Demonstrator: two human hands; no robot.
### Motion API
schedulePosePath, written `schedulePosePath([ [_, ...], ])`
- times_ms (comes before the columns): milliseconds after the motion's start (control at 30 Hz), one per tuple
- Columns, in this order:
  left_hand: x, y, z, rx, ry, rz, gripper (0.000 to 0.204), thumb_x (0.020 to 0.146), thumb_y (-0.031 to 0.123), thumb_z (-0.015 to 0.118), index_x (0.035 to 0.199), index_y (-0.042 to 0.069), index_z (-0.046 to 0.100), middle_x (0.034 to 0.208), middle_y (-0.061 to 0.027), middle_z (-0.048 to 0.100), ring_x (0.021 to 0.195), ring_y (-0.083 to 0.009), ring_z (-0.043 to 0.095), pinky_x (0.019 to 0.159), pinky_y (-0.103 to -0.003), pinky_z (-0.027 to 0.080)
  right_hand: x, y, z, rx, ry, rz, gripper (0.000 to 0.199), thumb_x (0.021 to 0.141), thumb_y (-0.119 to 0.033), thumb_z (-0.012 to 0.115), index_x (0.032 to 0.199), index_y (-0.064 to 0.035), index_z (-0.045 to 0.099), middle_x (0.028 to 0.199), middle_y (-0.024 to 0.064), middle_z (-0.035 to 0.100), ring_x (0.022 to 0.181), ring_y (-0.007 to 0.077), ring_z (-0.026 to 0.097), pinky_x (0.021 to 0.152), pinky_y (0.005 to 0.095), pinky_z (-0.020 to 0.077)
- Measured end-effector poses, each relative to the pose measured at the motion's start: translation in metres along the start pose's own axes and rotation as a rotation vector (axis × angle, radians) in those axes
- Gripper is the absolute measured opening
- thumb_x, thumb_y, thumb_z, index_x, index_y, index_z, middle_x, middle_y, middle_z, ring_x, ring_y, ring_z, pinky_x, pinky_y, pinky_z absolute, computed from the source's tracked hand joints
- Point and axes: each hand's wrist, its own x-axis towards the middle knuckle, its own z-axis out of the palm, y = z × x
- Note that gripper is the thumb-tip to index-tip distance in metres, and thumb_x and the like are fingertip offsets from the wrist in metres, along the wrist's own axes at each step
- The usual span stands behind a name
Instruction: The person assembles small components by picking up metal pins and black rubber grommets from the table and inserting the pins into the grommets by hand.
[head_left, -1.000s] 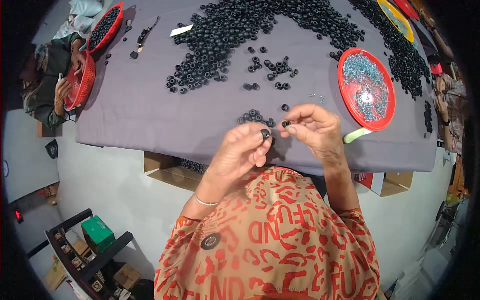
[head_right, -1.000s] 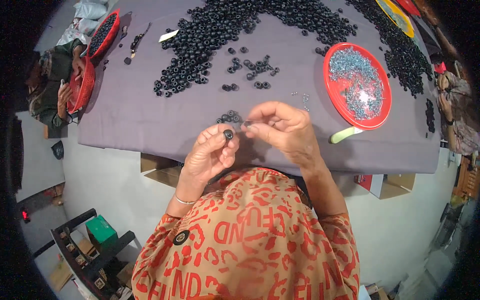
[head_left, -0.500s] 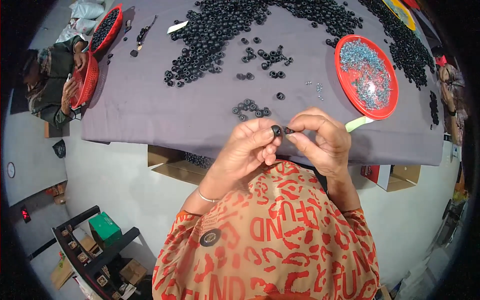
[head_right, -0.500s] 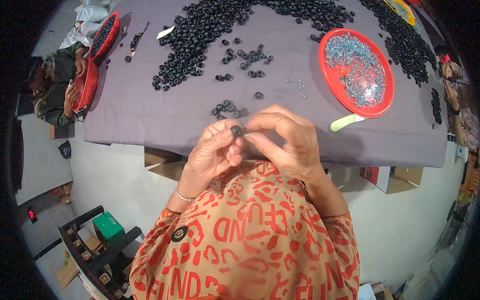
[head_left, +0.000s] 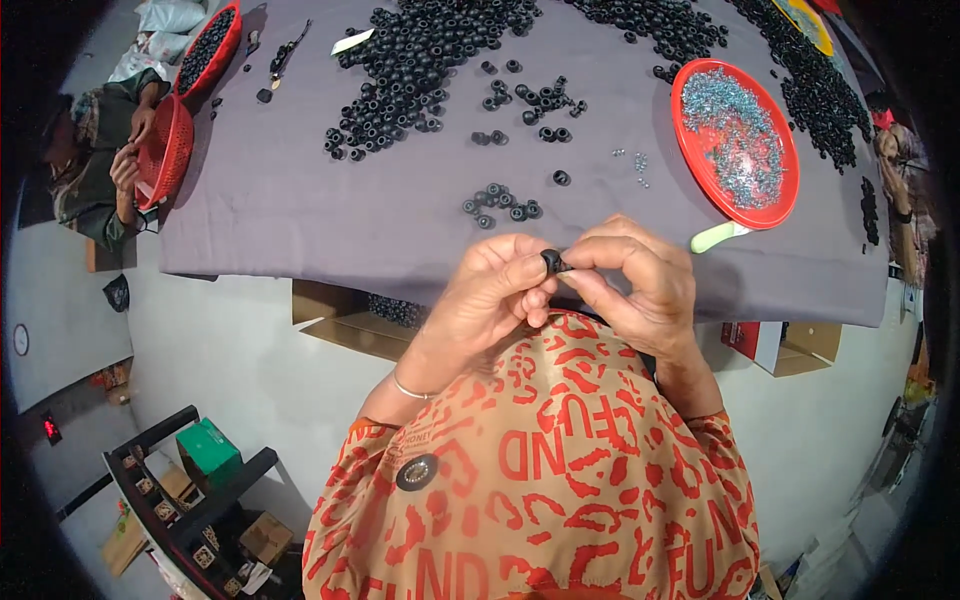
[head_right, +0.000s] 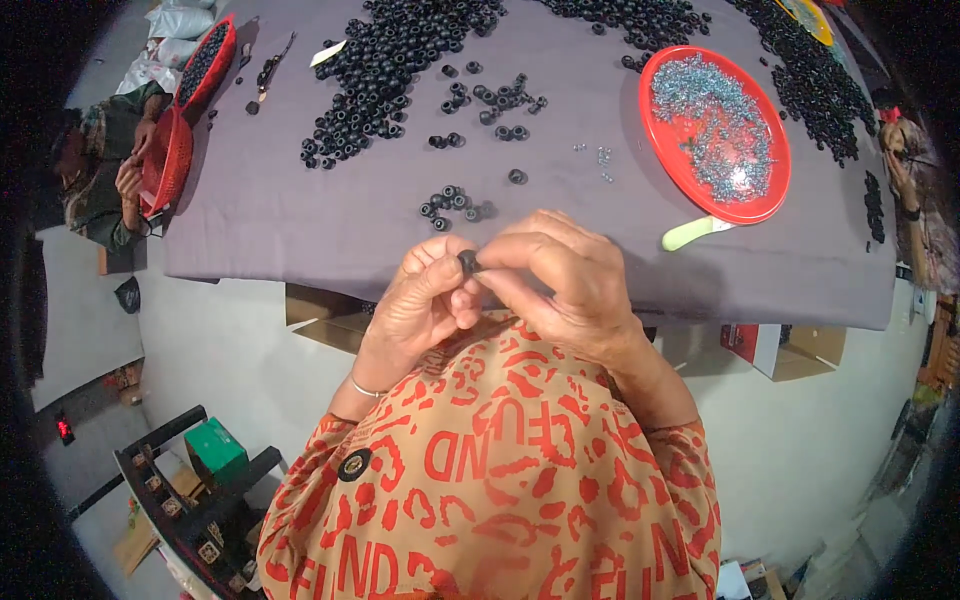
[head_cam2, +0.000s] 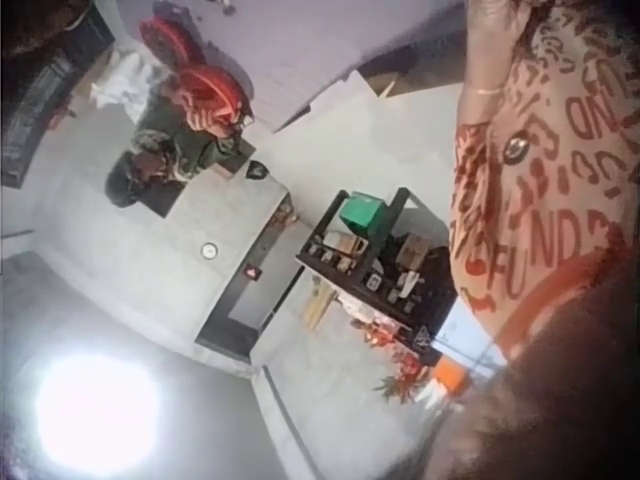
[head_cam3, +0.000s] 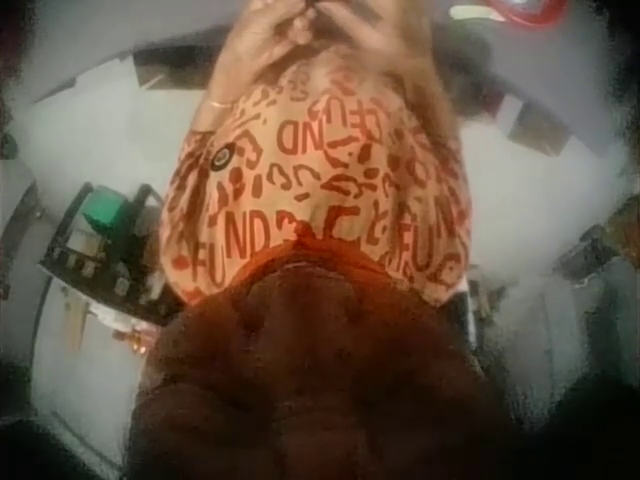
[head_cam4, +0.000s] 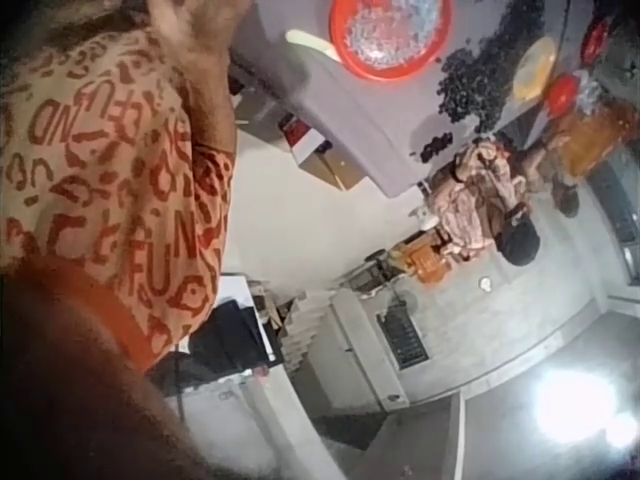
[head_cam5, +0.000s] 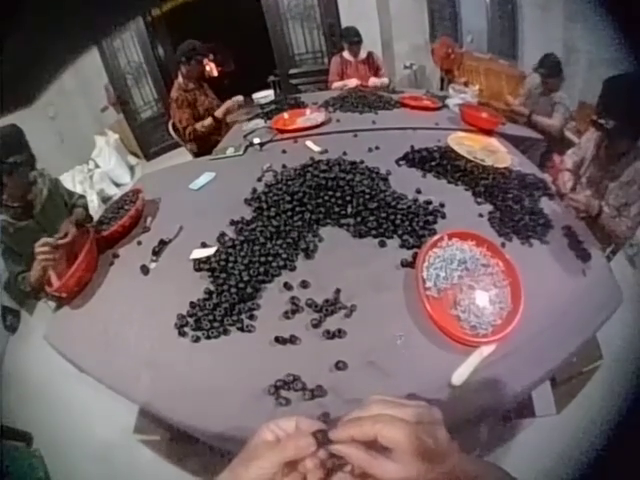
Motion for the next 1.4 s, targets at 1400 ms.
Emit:
schedulePosePath([
  [1400, -0.043, -0.009, -0.037, 0.489, 0.287, -0.150, 0.016, 0.079, 0.008, 0.065, 0.088, -0.003, 0.058, 0.070, -0.0072, 0.060, 0.055, -0.0106, 0.057, 0.052, -0.023, 0.050, -0.016, 0.013, 0.023, 0.439, -0.606, 0.543, 0.030, 0.068, -0.005, 0.069, 0.093, -0.0039, 0.054, 0.071, 0.0047, 0.047, 0.056, 0.0132, 0.046, 0.048, 0.0261, 0.0380],
])
